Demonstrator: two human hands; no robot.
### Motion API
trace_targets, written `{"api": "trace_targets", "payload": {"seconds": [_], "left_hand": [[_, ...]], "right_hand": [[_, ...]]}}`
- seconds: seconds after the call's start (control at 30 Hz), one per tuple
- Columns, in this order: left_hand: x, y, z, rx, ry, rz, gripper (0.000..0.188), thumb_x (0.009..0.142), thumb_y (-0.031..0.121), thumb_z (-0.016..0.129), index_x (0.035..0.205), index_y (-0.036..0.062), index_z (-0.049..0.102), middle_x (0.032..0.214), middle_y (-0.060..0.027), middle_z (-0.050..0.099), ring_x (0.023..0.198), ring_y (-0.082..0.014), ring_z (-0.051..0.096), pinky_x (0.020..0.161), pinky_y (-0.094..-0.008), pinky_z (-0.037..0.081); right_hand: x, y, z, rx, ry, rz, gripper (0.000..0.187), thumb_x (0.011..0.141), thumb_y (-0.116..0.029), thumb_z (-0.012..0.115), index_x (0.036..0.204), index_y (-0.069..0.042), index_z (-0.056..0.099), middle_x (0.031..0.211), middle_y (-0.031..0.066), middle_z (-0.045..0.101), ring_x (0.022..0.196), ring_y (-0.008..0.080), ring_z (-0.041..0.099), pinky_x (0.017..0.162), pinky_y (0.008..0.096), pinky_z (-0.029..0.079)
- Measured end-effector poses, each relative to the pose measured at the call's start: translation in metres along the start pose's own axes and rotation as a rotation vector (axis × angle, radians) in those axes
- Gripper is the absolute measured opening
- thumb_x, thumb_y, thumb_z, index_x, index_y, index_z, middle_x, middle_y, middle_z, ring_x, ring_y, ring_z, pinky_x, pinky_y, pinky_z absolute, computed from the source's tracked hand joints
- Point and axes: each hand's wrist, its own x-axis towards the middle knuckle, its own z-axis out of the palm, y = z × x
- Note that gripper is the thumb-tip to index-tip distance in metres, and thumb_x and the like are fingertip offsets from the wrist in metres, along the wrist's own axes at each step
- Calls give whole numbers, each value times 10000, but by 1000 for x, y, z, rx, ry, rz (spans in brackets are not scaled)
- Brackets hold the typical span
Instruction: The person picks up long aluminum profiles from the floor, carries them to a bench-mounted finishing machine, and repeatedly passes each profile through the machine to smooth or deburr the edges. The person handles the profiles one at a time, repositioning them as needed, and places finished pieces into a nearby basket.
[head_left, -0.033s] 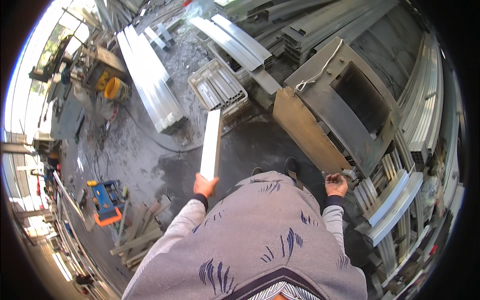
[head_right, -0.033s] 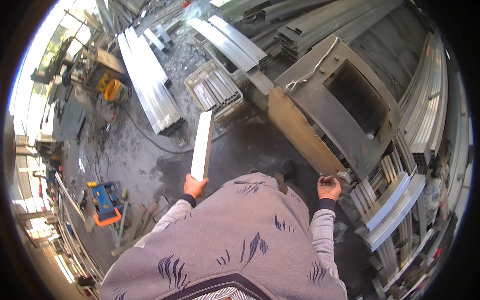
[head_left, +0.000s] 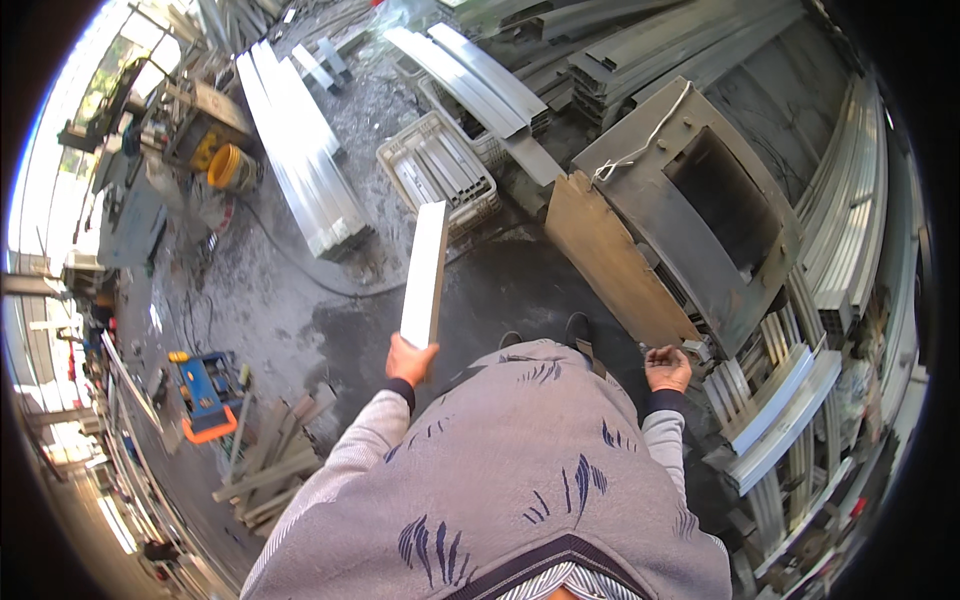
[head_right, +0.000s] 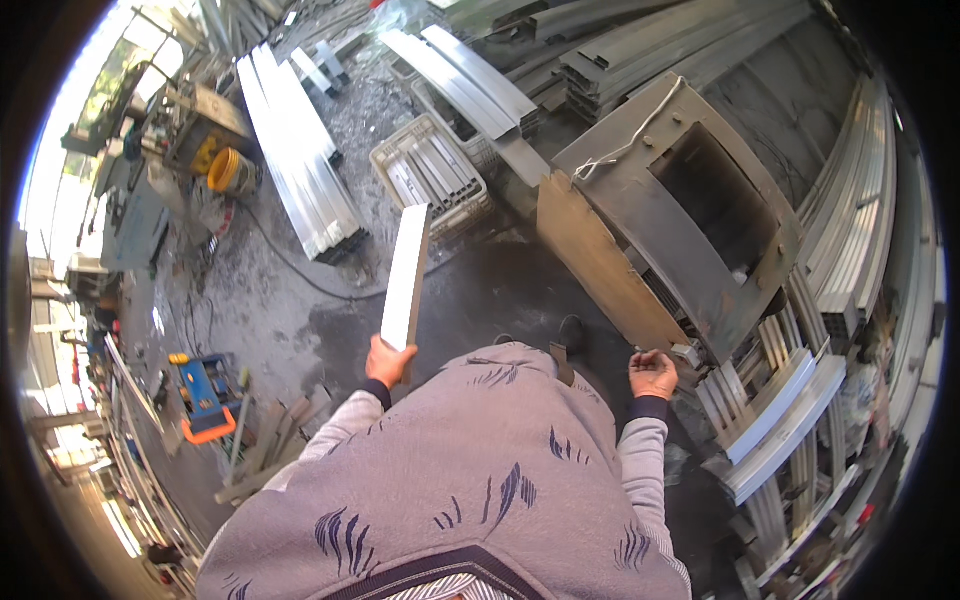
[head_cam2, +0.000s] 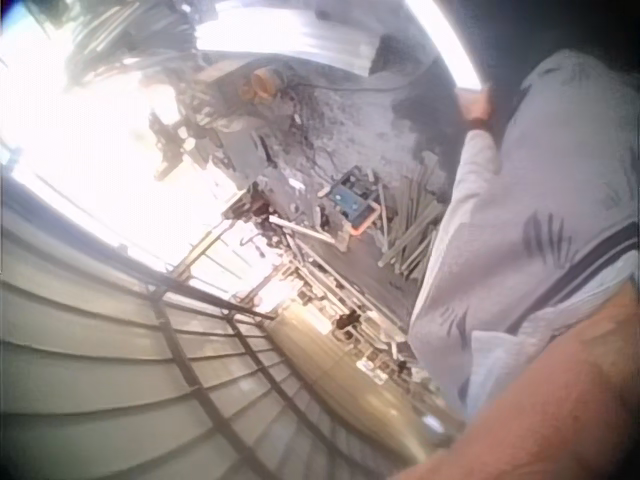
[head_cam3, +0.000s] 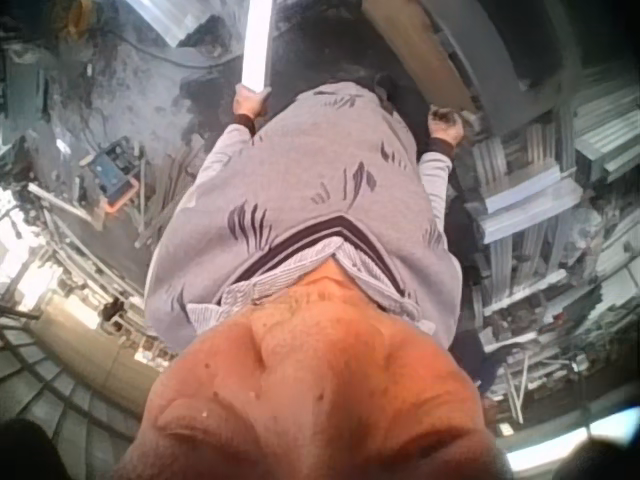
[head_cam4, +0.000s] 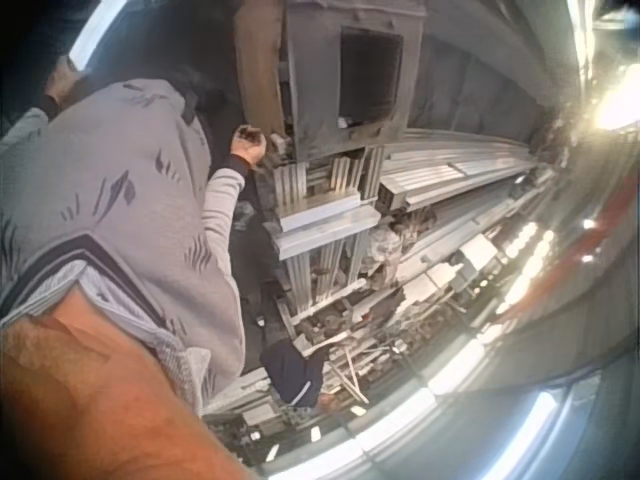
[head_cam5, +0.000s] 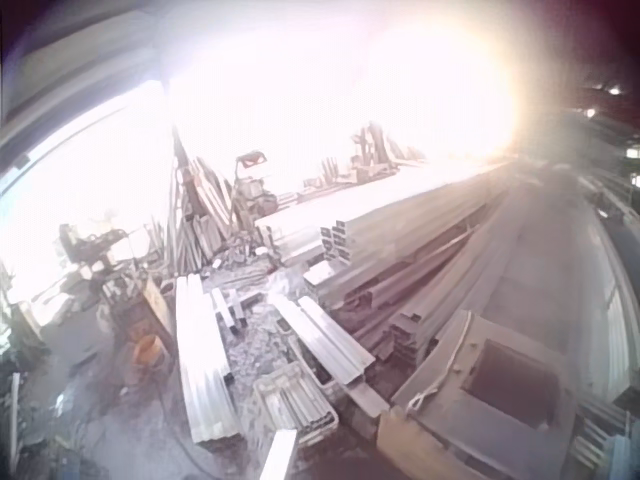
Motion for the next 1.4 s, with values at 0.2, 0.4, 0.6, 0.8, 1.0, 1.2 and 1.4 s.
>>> {"api": "trace_targets", "payload": {"seconds": [0.2,0.4,0.6,0.8,1.0,1.2,1.4], "left_hand": [[-7,94,-15,-176,-59,273,918,706,487,864,1396,7,495,1279,-251,671,1169,-410,671,975,-477,541],[-34,201,-30,-482,-442,478,954,702,457,897,1385,-65,482,1240,-270,665,1152,-348,673,986,-395,534],[-65,272,-21,-631,-858,747,952,749,459,873,1427,-78,475,1304,-226,603,1213,-284,600,1040,-364,477],[-91,282,-1,-242,-785,930,674,842,272,766,1421,17,533,1286,-265,648,1198,-431,633,1011,-467,520],[-106,303,20,-110,-584,867,428,843,119,728,1227,16,572,1102,-228,708,1073,-422,682,913,-512,540],[-89,348,67,-50,-544,817,351,833,167,781,1082,-3,603,1002,-231,728,973,-435,709,854,-525,556],[-73,390,121,-205,-942,605,451,821,262,871,1103,-38,687,947,-160,758,857,-191,737,759,-377,590]], "right_hand": [[-52,38,101,-414,-339,118,365,914,-167,698,1273,-107,665,972,44,666,834,209,615,854,418,532],[-132,96,232,-814,-894,19,759,873,-186,744,1564,-126,437,1313,141,622,1168,275,629,1040,499,503],[-175,118,274,-686,-1044,-228,804,848,-65,687,1566,-44,327,1421,201,554,1299,369,590,1087,506,496],[-162,104,246,-784,-573,-720,877,927,-185,781,1608,-60,242,1382,190,542,1150,304,632,1027,473,536],[-126,87,235,-792,-291,-848,951,914,-231,824,1600,25,219,1449,157,468,1286,268,509,1105,433,444],[-68,60,256,-824,-221,-788,779,890,-183,833,1479,0,358,1332,133,564,1142,237,599,975,410,537],[-40,23,268,-1431,92,-1102,1152,767,-425,866,1541,149,236,1429,338,475,1326,452,502,1155,488,409]]}}
